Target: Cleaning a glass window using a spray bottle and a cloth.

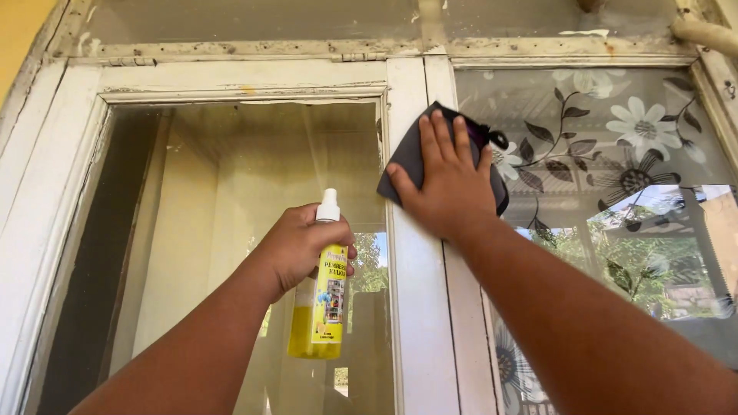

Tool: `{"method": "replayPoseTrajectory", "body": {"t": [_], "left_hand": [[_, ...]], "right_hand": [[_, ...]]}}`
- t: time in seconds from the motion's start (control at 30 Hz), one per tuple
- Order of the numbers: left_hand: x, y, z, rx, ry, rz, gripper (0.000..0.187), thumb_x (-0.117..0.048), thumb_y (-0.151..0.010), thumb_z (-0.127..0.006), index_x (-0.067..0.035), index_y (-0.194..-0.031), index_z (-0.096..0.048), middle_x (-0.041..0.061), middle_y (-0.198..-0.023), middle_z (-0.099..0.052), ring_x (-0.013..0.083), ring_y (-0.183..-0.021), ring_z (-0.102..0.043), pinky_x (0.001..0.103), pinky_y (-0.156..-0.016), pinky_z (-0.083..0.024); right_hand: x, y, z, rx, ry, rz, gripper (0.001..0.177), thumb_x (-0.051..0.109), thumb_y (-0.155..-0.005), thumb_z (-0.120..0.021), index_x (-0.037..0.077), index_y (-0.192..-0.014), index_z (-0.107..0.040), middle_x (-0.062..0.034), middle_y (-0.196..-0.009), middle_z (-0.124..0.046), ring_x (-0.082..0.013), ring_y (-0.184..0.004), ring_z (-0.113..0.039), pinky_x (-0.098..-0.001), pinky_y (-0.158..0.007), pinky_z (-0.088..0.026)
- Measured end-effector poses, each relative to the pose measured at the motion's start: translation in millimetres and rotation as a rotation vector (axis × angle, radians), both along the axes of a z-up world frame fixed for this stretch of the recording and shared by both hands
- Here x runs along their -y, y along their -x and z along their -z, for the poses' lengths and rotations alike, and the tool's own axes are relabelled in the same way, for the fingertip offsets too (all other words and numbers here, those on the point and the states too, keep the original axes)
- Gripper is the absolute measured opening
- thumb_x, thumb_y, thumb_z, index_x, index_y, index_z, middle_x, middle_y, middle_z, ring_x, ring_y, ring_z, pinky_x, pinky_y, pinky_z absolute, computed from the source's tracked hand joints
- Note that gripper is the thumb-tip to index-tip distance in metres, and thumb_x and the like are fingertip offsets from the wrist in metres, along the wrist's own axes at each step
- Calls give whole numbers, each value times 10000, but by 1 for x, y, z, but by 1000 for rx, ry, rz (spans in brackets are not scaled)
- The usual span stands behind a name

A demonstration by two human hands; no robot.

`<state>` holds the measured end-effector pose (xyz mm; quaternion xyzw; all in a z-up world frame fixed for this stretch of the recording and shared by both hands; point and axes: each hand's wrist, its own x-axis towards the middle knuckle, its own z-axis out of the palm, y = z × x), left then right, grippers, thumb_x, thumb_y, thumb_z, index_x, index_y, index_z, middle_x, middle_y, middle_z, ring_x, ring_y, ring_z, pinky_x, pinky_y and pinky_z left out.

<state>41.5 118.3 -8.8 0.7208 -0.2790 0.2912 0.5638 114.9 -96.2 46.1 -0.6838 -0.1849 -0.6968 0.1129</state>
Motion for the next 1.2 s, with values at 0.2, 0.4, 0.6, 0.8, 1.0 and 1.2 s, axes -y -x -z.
{"method": "replayPoseTrajectory", "body": {"t": [0.2, 0.4, 0.6, 0.8, 1.0, 1.2], "left_hand": [[-2, -5, 1, 7, -31, -80, 178, -164, -789, -683, -59, -925, -637, 98, -771, -729, 216, -621, -720, 366, -572, -583], [-7, -15, 2, 73, -74, -87, 174, -179, -759, -699, -56, -878, -666, 75, -752, -721, 171, -630, -675, 326, -564, -548], [-2, -4, 2, -5, -72, -82, 166, -188, -747, -695, -72, -862, -665, 43, -742, -714, 147, -646, -671, 323, -588, -532], [-3, -23, 11, 242, -102, -174, 221, -208, -753, -725, -11, -848, -695, 54, -774, -747, 153, -710, -684, 307, -698, -551], [32, 13, 22, 187, -129, -642, 346, -302, -724, -777, -49, -935, -670, 74, -822, -751, 217, -779, -735, 366, -779, -571], [46, 25, 46, 159, -134, -673, 438, -304, -725, -771, -77, -1085, -666, 80, -953, -767, 226, -886, -754, 384, -834, -577]], "right_hand": [[-9, 13, -37, -118, -81, -25, 860, 654, -940, -397, 208, -1636, -157, -28, -1716, -90, -301, -1573, -12, -667, -1193, -45], [-20, 15, -73, -104, -124, -36, 832, 648, -943, -370, 239, -1639, -166, -34, -1717, -82, -325, -1572, -2, -702, -1180, -37], [-19, 3, -75, -80, -147, 13, 865, 676, -931, -361, 204, -1632, -178, -60, -1715, -83, -327, -1570, -3, -743, -1149, -21], [-26, 0, -33, -18, -194, 49, 992, 719, -916, -397, 51, -1619, -185, -101, -1699, -151, -329, -1564, -61, -748, -1138, -46], [-25, -2, 17, 24, -168, -18, 952, 692, -918, -438, 81, -1619, -238, -115, -1705, -173, -348, -1576, -83, -741, -1161, -55], [-26, 17, 81, -63, -196, -6, 919, 705, -869, -491, 198, -1598, -255, -219, -1667, -102, -430, -1529, -43, -767, -1103, -30]]}}
